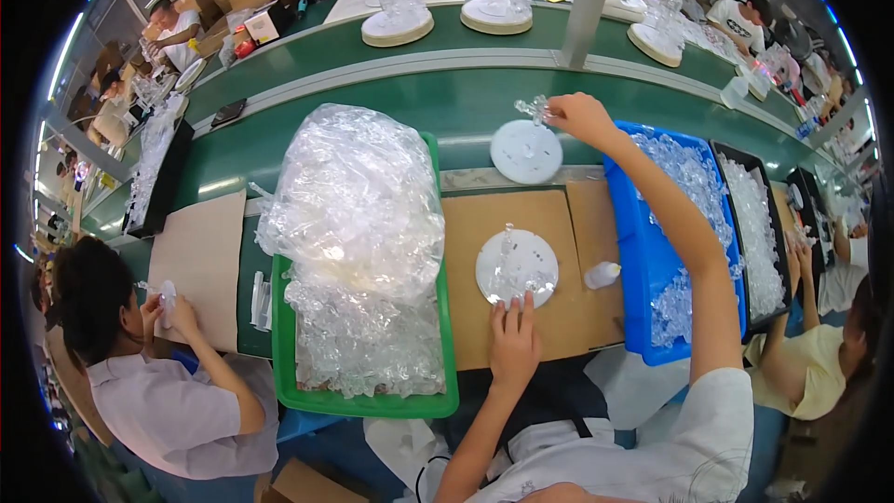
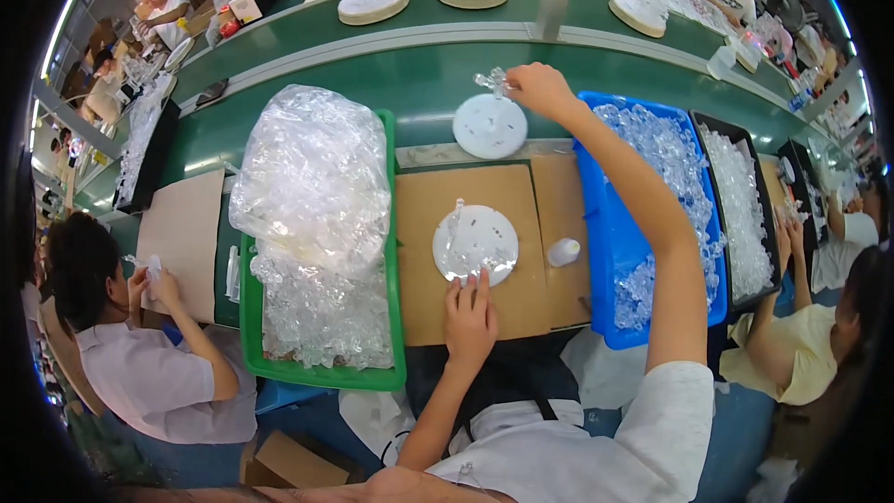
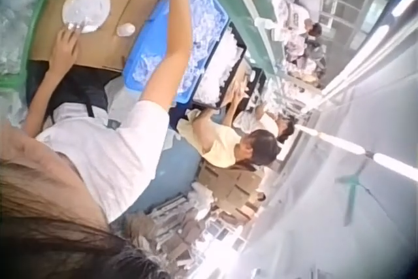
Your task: Assembling decorative plastic cross fixtures onto light bases using adhesive.
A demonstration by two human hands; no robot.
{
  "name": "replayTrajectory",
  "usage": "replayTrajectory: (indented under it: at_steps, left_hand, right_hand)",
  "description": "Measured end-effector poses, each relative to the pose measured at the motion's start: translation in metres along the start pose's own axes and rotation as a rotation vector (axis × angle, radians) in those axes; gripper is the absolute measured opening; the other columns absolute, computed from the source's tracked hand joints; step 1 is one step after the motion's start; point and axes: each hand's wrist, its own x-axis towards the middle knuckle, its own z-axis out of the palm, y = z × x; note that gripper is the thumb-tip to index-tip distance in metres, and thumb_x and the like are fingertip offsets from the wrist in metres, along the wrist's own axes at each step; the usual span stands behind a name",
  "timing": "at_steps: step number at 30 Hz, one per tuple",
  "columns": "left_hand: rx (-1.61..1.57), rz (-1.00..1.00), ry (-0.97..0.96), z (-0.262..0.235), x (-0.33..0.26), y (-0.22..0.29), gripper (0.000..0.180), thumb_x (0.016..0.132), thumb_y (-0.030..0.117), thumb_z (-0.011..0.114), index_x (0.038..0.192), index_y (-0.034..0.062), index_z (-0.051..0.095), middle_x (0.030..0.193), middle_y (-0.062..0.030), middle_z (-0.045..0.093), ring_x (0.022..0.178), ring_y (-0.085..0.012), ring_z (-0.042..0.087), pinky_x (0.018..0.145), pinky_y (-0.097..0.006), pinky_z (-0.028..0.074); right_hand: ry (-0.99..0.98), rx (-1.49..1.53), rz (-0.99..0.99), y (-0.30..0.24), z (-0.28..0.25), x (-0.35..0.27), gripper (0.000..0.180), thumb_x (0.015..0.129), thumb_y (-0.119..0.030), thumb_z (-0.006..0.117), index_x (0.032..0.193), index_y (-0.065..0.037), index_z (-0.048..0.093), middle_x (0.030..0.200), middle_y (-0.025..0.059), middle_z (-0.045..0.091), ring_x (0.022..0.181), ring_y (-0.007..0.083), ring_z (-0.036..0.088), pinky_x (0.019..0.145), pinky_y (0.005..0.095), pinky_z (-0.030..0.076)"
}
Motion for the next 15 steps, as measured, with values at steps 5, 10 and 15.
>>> replayTrajectory:
  at_steps: [5, 10, 15]
  left_hand:
    - [0.003, 0.065, 0.022, 0.005, 0.001, 0.001, 0.054, 0.077, 0.004, 0.059, 0.130, 0.0027, 0.049, 0.113, -0.0206, 0.055, 0.107, -0.0423, 0.048, 0.101, -0.050, 0.035]
    - [-0.030, 0.089, 0.023, 0.010, 0.003, 0.011, 0.054, 0.078, 0.004, 0.058, 0.131, 0.0024, 0.048, 0.110, -0.0202, 0.055, 0.104, -0.0413, 0.049, 0.102, -0.051, 0.033]
    - [0.085, 0.068, 0.067, -0.009, -0.005, -0.009, 0.048, 0.080, 0.004, 0.058, 0.128, 0.0040, 0.051, 0.105, -0.0180, 0.057, 0.098, -0.0375, 0.050, 0.095, -0.047, 0.038]
  right_hand:
    - [-0.049, 0.109, -0.009, 0.015, -0.022, -0.061, 0.019, 0.078, -0.023, 0.065, 0.091, -0.010, 0.066, 0.083, 0.0118, 0.067, 0.077, 0.0316, 0.063, 0.067, 0.0406, 0.051]
    - [0.055, -0.020, 0.052, 0.018, -0.030, -0.121, 0.043, 0.078, -0.017, 0.066, 0.119, -0.007, 0.057, 0.110, 0.0174, 0.062, 0.097, 0.0333, 0.060, 0.086, 0.0349, 0.048]
    - [0.423, 0.666, 0.307, -0.145, -0.088, -0.242, 0.050, 0.089, -0.007, 0.055, 0.136, 0.000, 0.039, 0.132, 0.0178, 0.049, 0.124, 0.0261, 0.046, 0.104, 0.0375, 0.035]
